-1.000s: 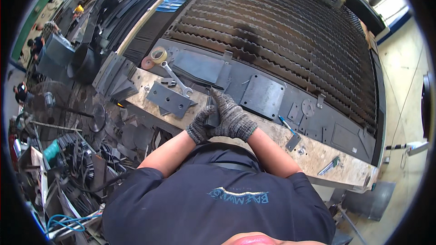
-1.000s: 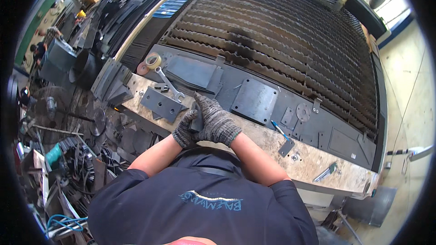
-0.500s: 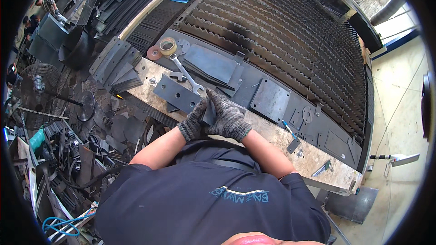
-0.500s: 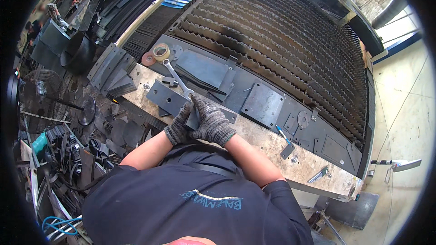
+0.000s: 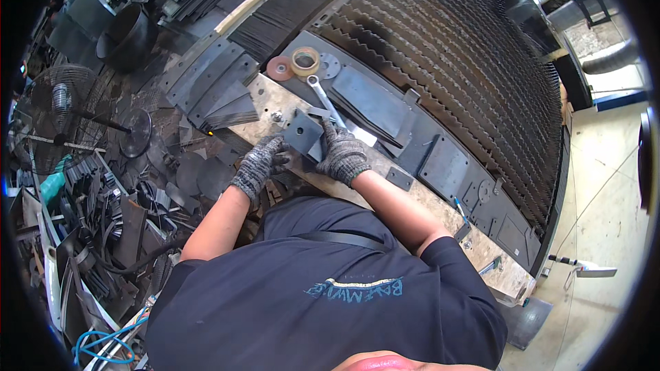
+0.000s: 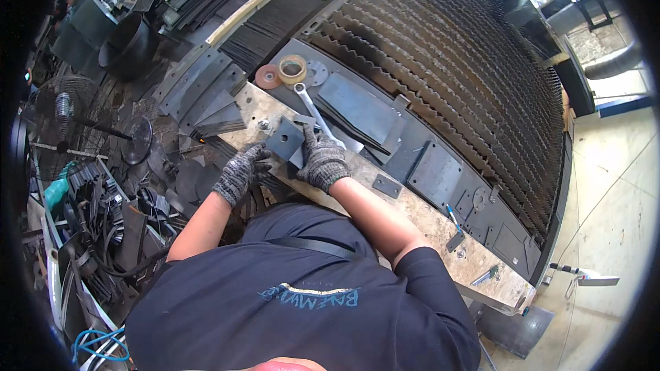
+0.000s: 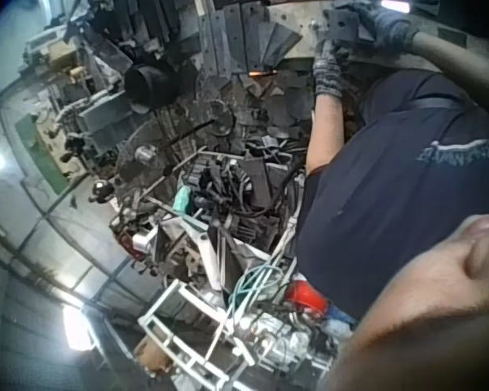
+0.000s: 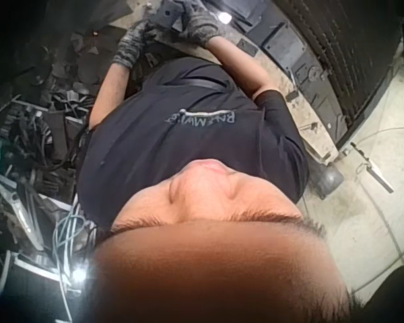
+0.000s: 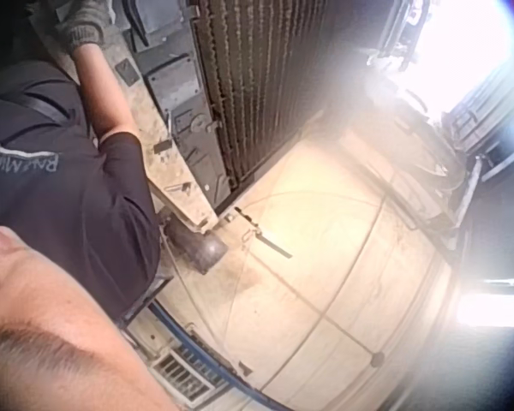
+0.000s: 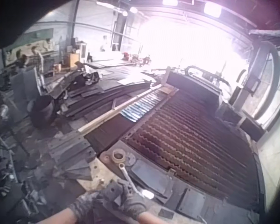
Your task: The person is assembling and measuring metal plates on a workbench near industrial machinery.
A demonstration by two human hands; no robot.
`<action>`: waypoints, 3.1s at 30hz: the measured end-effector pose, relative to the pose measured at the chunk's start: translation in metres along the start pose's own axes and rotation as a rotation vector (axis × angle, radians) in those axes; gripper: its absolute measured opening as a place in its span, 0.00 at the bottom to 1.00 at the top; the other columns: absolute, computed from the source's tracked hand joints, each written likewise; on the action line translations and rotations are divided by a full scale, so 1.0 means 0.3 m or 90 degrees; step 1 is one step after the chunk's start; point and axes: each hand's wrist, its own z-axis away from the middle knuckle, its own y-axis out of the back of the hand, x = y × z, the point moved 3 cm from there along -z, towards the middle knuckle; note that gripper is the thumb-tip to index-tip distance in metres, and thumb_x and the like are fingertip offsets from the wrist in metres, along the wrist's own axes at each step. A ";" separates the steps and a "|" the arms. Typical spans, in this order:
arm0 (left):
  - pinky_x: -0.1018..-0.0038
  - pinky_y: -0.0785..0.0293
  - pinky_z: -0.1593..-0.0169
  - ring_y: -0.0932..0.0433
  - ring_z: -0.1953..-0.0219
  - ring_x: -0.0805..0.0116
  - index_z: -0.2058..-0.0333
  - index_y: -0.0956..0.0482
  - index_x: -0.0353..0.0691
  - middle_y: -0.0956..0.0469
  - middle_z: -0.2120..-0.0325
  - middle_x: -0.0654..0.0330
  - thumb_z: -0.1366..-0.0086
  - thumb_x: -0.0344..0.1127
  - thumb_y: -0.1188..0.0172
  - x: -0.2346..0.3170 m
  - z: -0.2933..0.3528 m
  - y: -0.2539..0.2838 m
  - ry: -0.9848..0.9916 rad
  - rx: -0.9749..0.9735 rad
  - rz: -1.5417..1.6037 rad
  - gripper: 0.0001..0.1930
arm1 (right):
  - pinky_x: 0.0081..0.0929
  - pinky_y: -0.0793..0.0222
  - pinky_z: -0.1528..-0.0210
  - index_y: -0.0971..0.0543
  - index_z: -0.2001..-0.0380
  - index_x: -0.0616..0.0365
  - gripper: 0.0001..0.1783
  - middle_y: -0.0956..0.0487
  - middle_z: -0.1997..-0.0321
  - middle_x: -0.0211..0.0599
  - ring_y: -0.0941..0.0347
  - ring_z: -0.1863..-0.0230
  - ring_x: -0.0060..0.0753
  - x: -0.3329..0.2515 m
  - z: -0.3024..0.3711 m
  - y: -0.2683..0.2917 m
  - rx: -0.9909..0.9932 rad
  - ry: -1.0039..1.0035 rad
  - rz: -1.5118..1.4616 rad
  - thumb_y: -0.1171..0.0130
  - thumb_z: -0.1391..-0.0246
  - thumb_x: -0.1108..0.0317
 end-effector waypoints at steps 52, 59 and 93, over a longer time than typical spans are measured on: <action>0.68 0.18 0.56 0.15 0.59 0.62 0.42 0.21 0.40 0.14 0.58 0.53 0.28 0.46 0.39 -0.028 -0.204 0.102 -0.090 -0.114 -0.514 0.22 | 0.47 0.45 0.22 0.38 0.29 0.62 0.63 0.33 0.29 0.61 0.40 0.26 0.65 0.118 -0.027 -0.004 0.312 0.027 -0.109 0.19 0.64 0.47; 0.58 0.26 0.39 0.19 0.46 0.49 0.40 0.22 0.46 0.19 0.46 0.45 0.36 0.55 0.34 0.058 -0.097 -0.095 -0.280 -0.193 -0.720 0.30 | 0.36 0.36 0.28 0.31 0.31 0.61 0.50 0.25 0.31 0.51 0.30 0.29 0.47 0.374 0.239 0.146 0.454 -0.140 -0.305 0.22 0.52 0.48; 0.52 0.37 0.29 0.30 0.34 0.44 0.27 0.39 0.55 0.30 0.36 0.47 0.66 0.51 0.18 0.092 -0.152 -0.546 -0.434 -0.406 -1.426 0.63 | 0.43 0.26 0.39 0.17 0.46 0.56 0.40 0.16 0.45 0.50 0.20 0.43 0.52 0.892 0.382 -0.195 0.062 -0.325 -0.079 0.22 0.62 0.46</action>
